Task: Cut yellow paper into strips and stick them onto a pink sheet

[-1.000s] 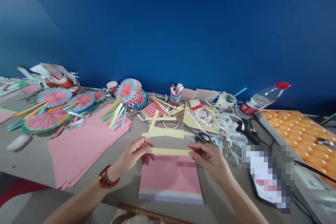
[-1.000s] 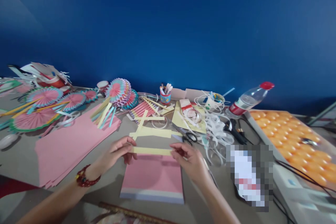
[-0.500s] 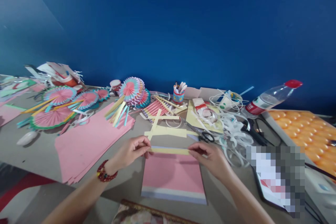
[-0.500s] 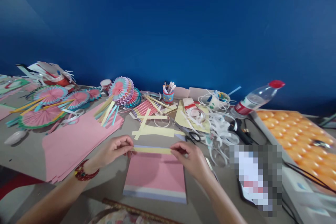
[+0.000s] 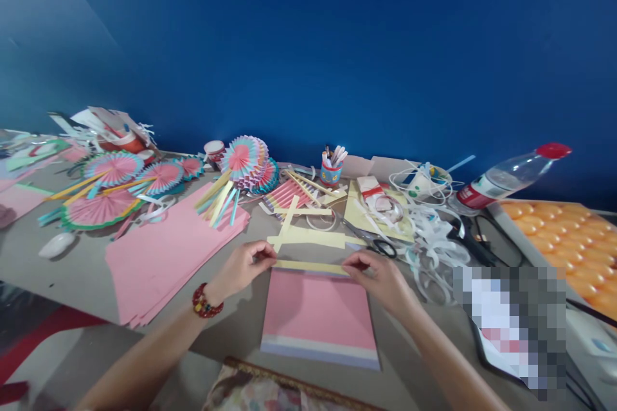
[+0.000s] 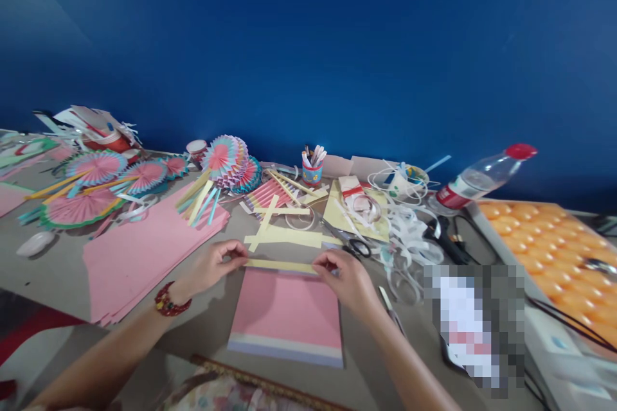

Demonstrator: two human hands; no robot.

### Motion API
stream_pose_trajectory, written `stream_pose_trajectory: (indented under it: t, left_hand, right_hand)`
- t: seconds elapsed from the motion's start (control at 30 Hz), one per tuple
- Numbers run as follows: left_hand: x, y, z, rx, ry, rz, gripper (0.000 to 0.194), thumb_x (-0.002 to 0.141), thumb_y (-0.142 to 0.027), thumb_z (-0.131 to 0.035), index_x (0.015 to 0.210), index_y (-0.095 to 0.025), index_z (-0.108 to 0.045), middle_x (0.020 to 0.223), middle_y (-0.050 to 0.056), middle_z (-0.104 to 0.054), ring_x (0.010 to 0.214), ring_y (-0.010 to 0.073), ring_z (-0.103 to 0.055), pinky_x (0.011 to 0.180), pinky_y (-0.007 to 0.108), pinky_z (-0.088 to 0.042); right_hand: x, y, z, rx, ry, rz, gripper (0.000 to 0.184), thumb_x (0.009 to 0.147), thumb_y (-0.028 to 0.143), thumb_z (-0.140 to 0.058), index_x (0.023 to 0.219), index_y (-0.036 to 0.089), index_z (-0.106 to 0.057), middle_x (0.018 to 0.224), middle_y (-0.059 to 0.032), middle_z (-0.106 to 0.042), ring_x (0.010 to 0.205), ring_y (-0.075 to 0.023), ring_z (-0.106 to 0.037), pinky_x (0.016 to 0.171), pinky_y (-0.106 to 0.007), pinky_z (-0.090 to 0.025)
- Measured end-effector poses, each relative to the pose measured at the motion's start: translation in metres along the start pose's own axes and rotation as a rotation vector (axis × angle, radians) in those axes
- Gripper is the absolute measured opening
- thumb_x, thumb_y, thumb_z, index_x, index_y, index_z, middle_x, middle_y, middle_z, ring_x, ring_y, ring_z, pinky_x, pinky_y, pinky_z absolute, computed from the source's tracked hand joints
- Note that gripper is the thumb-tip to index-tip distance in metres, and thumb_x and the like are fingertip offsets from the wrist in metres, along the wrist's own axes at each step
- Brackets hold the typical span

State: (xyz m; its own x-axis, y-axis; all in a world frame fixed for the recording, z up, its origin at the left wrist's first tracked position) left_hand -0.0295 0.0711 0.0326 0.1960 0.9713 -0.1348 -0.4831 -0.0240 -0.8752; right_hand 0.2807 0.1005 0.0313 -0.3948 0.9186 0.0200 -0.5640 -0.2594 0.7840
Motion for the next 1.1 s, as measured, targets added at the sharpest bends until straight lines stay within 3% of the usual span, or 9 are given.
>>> stream_pose_trajectory:
  t: [0.27,0.6,0.83,1.1]
  left_hand:
    - [0.002,-0.004,-0.005,0.245,-0.085,-0.159,0.018,0.09,-0.026,-0.057,0.075,-0.019,-0.063,0.081,0.004,-0.066,0.078,0.0185,-0.062,0.073,0.027,-0.044]
    - [0.0,0.006,-0.008,0.193,-0.048,-0.057,0.014,0.089,-0.028,-0.06,0.08,-0.019,-0.065,0.081,0.003,-0.071,0.078,0.0193,-0.065,0.072,0.027,-0.046]
    - [-0.002,0.02,-0.012,0.169,-0.065,-0.073,0.013,0.09,-0.024,-0.058,0.1,-0.021,-0.065,0.095,0.005,-0.072,0.091,0.0217,-0.065,0.084,0.031,-0.047]
    - [-0.006,0.011,-0.015,0.289,-0.104,-0.084,0.009,0.089,-0.021,-0.057,0.094,-0.023,-0.064,0.088,0.004,-0.073,0.09,0.0249,-0.065,0.09,0.037,-0.043]
  right_hand:
    - [0.0,-0.01,-0.008,-0.098,0.004,0.048,0.018,0.087,0.029,-0.055,0.079,0.022,-0.069,0.08,-0.0032,-0.071,0.076,-0.0199,-0.065,0.071,-0.029,-0.045]
    - [0.003,-0.01,-0.012,-0.129,0.019,0.11,0.017,0.088,0.025,-0.054,0.081,0.023,-0.069,0.081,-0.0039,-0.072,0.077,-0.0202,-0.064,0.072,-0.031,-0.045]
    - [0.001,-0.013,-0.016,-0.172,0.035,0.175,0.015,0.089,0.022,-0.053,0.09,0.023,-0.067,0.087,-0.0039,-0.072,0.085,-0.0222,-0.064,0.078,-0.034,-0.043]
    - [0.001,-0.011,-0.02,-0.178,0.042,0.158,0.014,0.086,0.02,-0.053,0.09,0.023,-0.066,0.081,-0.0038,-0.069,0.079,-0.0216,-0.063,0.076,-0.034,-0.045]
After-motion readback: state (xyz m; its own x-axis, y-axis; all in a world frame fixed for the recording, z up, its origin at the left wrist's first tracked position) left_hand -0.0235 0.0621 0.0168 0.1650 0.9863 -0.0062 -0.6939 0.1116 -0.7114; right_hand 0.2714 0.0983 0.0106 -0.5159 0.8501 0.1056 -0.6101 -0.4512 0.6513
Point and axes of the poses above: each hand's wrist, its own x-axis towards the middle knuckle, its own z-axis out of the back of the hand, y = z × x, the point moved 2 cm from there along x, towards the middle knuckle
